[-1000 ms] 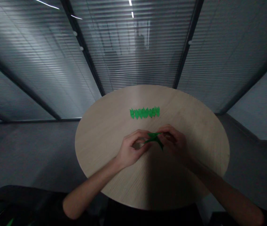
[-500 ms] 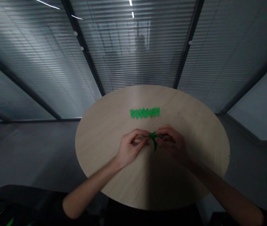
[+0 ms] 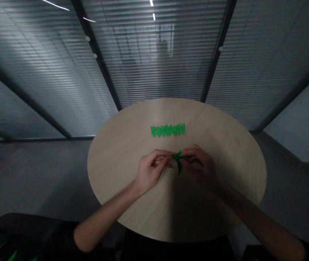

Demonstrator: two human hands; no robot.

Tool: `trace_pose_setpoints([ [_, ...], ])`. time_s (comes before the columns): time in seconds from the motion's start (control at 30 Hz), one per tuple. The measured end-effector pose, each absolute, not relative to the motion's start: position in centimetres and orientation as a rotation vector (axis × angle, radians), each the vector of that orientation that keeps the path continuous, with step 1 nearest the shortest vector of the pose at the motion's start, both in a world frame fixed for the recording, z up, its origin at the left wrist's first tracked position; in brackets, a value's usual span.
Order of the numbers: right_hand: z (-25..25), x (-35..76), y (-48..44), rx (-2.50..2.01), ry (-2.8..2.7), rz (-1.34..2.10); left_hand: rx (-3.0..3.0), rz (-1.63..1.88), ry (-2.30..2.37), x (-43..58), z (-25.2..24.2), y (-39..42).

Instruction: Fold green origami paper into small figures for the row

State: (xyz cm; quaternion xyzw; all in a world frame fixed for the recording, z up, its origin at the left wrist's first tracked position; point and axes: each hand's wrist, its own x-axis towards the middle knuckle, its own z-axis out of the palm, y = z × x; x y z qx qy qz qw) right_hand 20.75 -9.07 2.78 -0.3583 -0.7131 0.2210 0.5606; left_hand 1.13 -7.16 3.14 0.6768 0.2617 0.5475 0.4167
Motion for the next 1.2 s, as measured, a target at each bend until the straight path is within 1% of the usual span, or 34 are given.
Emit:
trace_pose_setpoints([
  [0.47, 3.1, 20.8, -9.1, -0.840, -1.778, 0.510, 1.896, 1.439, 0.701, 0.7, 2.6, -7.4],
  [0.73, 2.7, 21.1, -9.1, -0.900, -1.982, 0.299, 2.319, 1.347, 0.762, -0.1, 2.4, -7.1],
  [0.87, 2.6, 21.1, -9.2, -0.919, -2.065, 0.219, 2.481, 1.243, 0.746, -0.1, 2.7, -7.1],
  [0.97, 2.7, 21.0, -9.1, -0.935, -2.094, 0.192, 2.517, 1.196, 0.746, -0.1, 2.7, -7.1],
  [1.2, 2.8, 21.2, -9.0, -0.974, -2.171, 0.175, 2.441, 1.225, 0.781, -0.2, 2.4, -7.1],
])
